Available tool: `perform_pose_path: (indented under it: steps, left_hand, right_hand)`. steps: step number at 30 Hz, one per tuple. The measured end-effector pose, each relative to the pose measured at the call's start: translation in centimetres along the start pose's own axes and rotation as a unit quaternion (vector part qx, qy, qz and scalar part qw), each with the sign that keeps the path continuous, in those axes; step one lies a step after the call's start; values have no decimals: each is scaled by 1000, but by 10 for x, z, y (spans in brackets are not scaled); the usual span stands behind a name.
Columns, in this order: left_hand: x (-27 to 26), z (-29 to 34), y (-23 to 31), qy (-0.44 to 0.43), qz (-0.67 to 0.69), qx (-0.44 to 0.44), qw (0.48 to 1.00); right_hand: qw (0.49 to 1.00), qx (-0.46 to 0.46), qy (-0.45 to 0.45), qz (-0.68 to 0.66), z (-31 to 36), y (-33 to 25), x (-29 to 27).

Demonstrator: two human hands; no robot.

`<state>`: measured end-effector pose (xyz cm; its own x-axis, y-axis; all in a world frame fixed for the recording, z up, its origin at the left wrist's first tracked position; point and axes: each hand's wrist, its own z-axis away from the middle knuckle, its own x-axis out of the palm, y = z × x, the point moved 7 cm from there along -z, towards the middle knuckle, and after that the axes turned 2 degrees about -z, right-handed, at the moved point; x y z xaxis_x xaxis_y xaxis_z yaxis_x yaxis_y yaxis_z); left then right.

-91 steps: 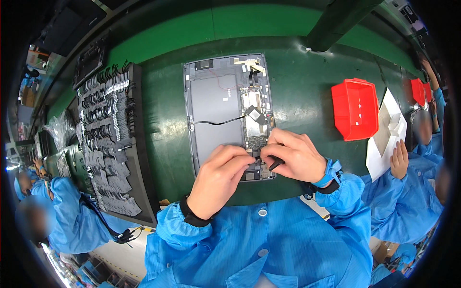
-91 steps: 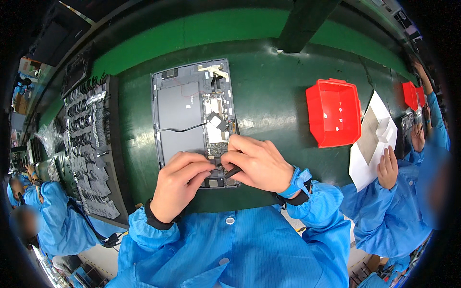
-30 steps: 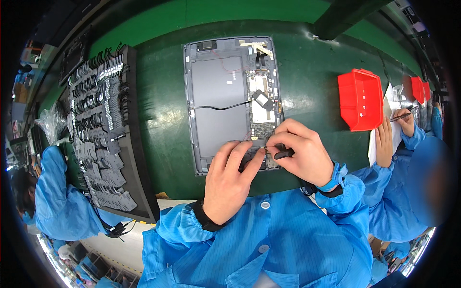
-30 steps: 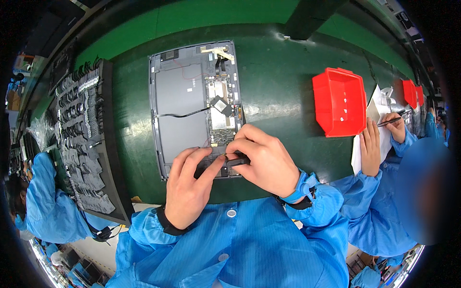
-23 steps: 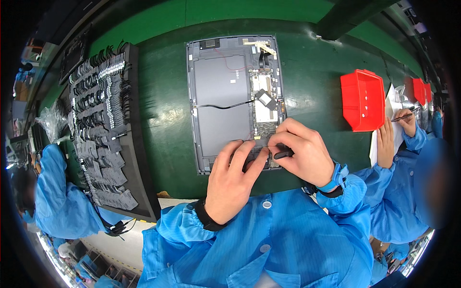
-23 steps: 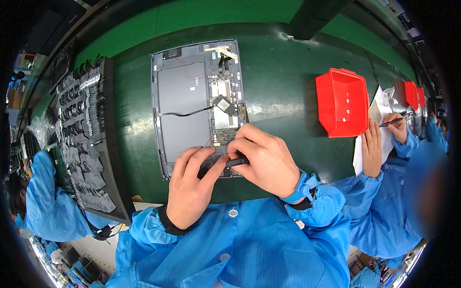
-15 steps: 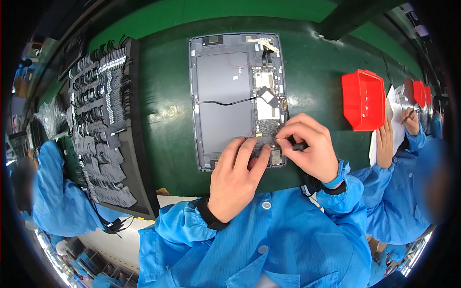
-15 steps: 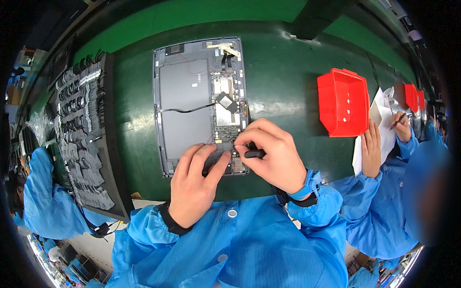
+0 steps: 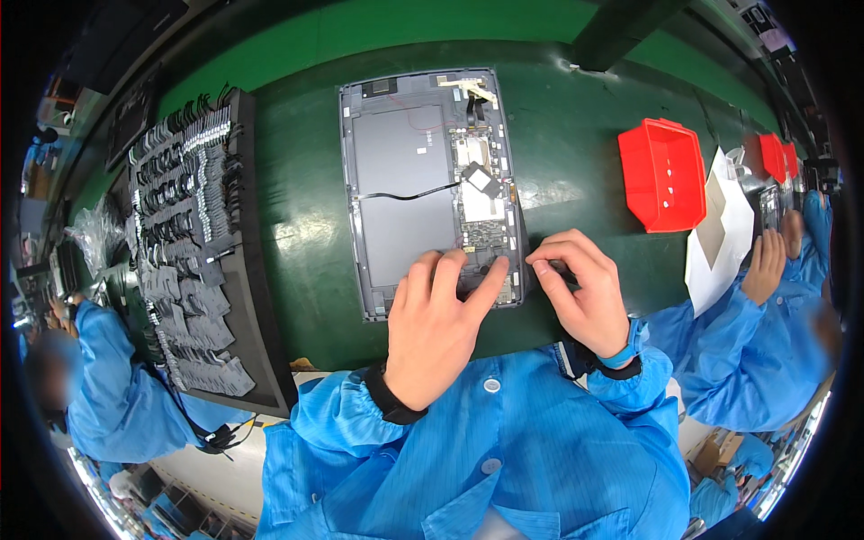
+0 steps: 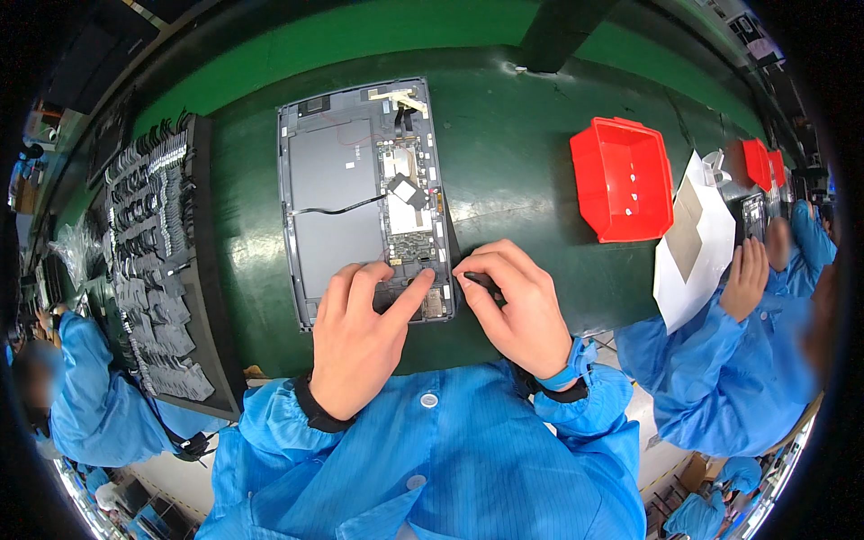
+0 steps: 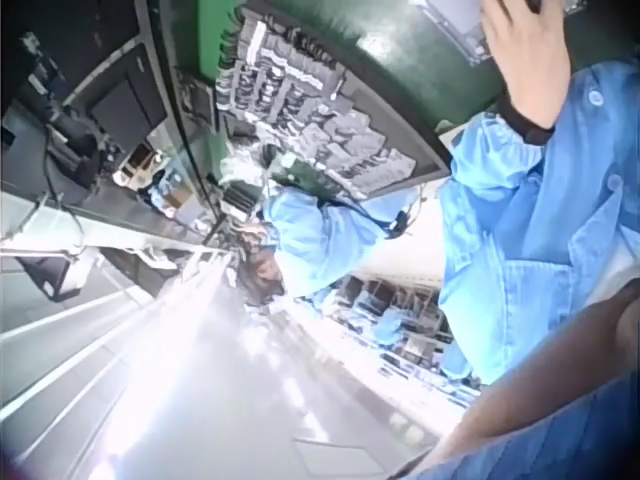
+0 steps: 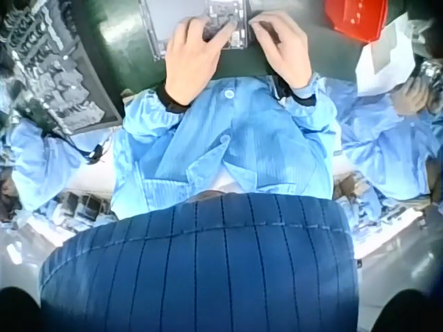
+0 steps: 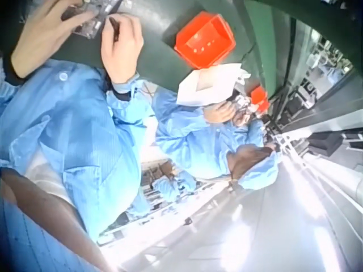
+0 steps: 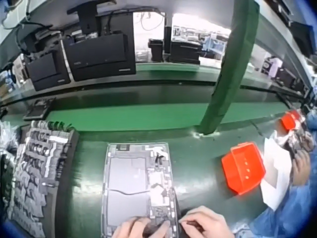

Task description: The recorder is assembling electronic components inside a tablet casing using a small tool to manipulate ribbon cables.

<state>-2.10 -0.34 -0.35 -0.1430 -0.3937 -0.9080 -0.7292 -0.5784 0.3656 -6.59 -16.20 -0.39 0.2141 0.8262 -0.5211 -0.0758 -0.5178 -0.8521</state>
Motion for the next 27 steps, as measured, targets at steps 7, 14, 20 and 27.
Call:
perform_pose_path:
  steps: [7,14,20,27]
  left_hand:
    - [1,-1,0,1,-8,0,1000]
    - [1,1,0,8,-7,4,1000]
    - [5,4,4,-9,-36,1,999]
    - [7,8,14,-3,-96,4,995]
  right_hand:
    - [1000,-7,-9,0,0,2,0]
    - [1000,-11,-13,-7,-2,4,3]
    - [1000,-2,-20,-6,-5,3,4]
    - [1000,-14,-25,-3,-10,2,5]
